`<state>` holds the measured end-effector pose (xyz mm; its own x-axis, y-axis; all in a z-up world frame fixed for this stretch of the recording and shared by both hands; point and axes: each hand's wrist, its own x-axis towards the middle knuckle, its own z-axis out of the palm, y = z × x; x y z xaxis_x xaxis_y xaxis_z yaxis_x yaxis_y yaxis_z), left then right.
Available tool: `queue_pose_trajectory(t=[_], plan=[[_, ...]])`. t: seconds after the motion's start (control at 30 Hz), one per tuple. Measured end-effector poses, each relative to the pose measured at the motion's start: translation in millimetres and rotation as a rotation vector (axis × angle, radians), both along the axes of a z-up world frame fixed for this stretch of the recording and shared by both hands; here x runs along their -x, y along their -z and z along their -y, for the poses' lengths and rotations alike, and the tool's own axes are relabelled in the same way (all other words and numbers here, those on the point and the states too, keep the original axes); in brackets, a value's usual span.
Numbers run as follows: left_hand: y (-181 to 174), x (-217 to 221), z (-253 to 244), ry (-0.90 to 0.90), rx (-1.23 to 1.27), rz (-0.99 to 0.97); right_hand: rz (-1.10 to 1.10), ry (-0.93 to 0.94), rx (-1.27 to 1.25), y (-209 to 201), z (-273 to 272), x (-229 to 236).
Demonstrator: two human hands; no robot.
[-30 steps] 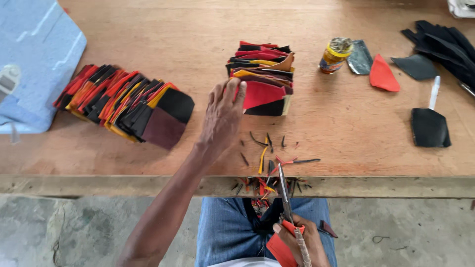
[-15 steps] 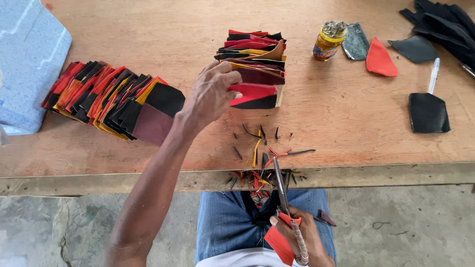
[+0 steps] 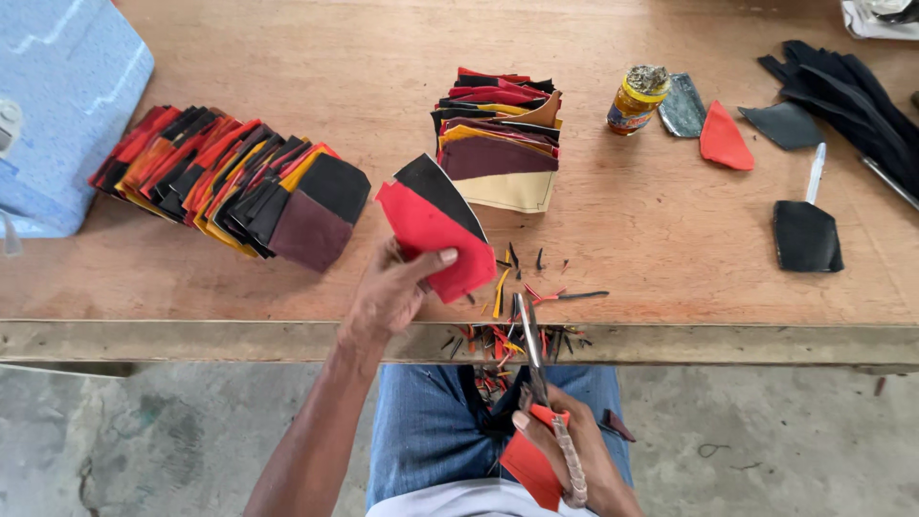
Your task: The person picks up leather pieces from a stack on a workbench, trims excess material from the edges using shears, and sorts the finished pieces into different stacks.
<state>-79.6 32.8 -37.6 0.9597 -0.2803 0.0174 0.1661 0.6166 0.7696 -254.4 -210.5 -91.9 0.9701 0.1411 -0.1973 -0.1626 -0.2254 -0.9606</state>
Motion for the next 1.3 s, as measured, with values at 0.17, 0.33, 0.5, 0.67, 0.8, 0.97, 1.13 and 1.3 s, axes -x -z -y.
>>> queue_pose_trajectory(t=[0.17,0.33,0.5,0.67,0.8,0.97,1.13,1.3], plan=[[4,41,6,0.021,-0.009,0.035,-0.017,-0.060,0.155,-39,-17,-13],[4,57,7,0.024,-0.122,0.071,0.053,-0.072,0.192,-60,-25,-21],[8,62,5,-0.016,-0.164,0.099,0.126,-0.089,0.180,-65,-32,-20],[10,63,1,-0.025,-0.211,0.110,0.079,-0.055,0.178,-51,-31,-17],[11,62,0,-0.021,-0.217,0.089,0.111,-0.035,0.224,-33,-27,-16],[12,64,-1,-0.031,-0.237,0.108,0.115,0.024,0.175,-16,-29,-15],[9,65,0,-0.062,-0.180,0.012,-0.060,0.075,0.157,-20,-38,-13],[9,68,2,-0.072,-0.170,-0.030,0.085,-0.099,0.148,-36,-34,-14]])
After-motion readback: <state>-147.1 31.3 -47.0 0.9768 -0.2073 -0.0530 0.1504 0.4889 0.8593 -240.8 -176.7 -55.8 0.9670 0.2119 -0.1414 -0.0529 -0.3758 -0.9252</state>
